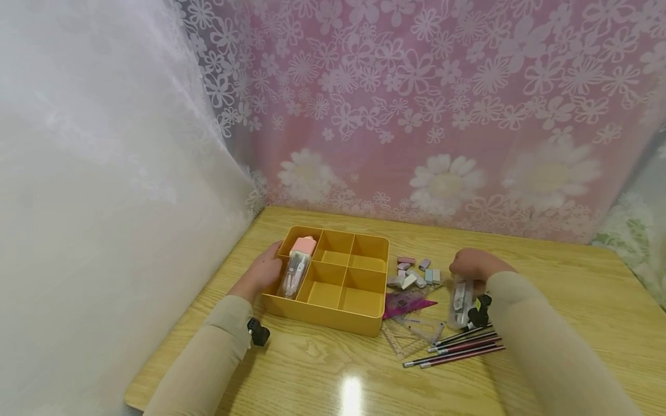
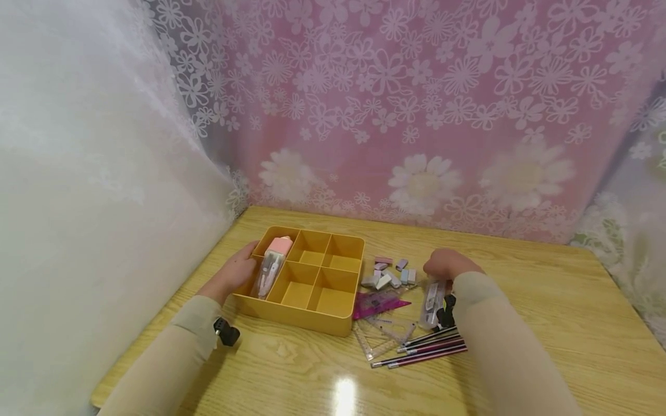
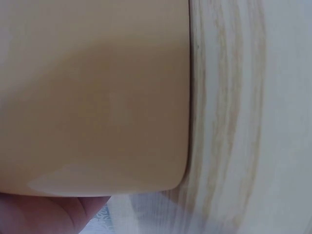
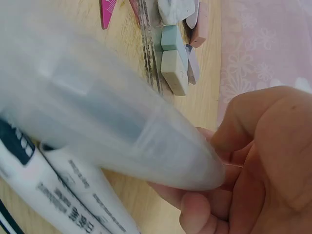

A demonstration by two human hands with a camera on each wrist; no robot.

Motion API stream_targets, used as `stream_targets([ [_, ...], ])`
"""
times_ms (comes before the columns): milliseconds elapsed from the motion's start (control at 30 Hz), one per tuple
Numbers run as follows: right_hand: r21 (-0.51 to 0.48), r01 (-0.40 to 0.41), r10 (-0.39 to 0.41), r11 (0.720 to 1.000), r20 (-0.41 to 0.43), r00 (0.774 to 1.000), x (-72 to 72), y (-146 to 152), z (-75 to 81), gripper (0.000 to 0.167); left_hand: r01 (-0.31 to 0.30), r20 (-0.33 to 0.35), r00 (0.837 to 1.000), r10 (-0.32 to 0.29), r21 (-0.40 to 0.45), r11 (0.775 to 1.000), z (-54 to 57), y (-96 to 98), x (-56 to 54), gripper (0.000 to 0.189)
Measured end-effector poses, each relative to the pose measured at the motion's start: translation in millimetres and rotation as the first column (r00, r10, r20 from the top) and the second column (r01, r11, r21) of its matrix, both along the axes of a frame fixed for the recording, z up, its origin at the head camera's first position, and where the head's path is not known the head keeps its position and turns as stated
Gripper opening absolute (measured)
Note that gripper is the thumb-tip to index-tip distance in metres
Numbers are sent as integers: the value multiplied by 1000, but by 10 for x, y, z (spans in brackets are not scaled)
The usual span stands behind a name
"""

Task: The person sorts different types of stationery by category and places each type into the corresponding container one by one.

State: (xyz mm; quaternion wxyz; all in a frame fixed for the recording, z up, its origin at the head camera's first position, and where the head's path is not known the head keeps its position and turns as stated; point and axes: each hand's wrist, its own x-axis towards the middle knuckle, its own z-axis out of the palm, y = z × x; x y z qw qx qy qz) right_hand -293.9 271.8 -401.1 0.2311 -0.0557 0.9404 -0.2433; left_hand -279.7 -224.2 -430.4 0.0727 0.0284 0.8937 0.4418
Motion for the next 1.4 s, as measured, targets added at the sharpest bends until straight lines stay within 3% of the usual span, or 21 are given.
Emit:
stream_targets([
  [200,-13,-57,57,998,-21,998,8,8,119,17,4,3,1000,-4,-7,1000,2,2,-4,57],
  [333,-40,-80,78,996,-50,996,18,-19,247,40,2,9,1000,-2,-2,1000,4,-1,-10,57],
  [433,-66,-95,91,993,-67,994,2,-52,343,48,-1,13,1000,1,6,1000,4,-1,-17,57],
  [700,-78,-178,165,981,-151,975,74,-230,650,40,6,3,1000,-6,13,1000,-10,-8,-29,56],
  [833,-63,-212,191,975,-243,951,150,-374,790,36,3,4,1000,-3,9,1000,-9,-12,-28,56],
  [1000,12,-220,207,975,-390,897,260,-580,940,36,5,1,1000,-5,17,1000,6,-8,-12,56],
  [1133,17,-219,201,976,-464,863,337,-789,1082,37,7,-7,1000,-7,10,1000,16,-8,-5,56],
  [1267,-66,-223,163,973,-490,856,369,-1005,1180,39,10,-11,1000,-10,4,1000,22,-6,-1,56],
  [1400,-172,-211,103,962,-486,868,372,-1231,1205,38,8,-5,1000,-8,5,1000,24,-4,5,56],
])
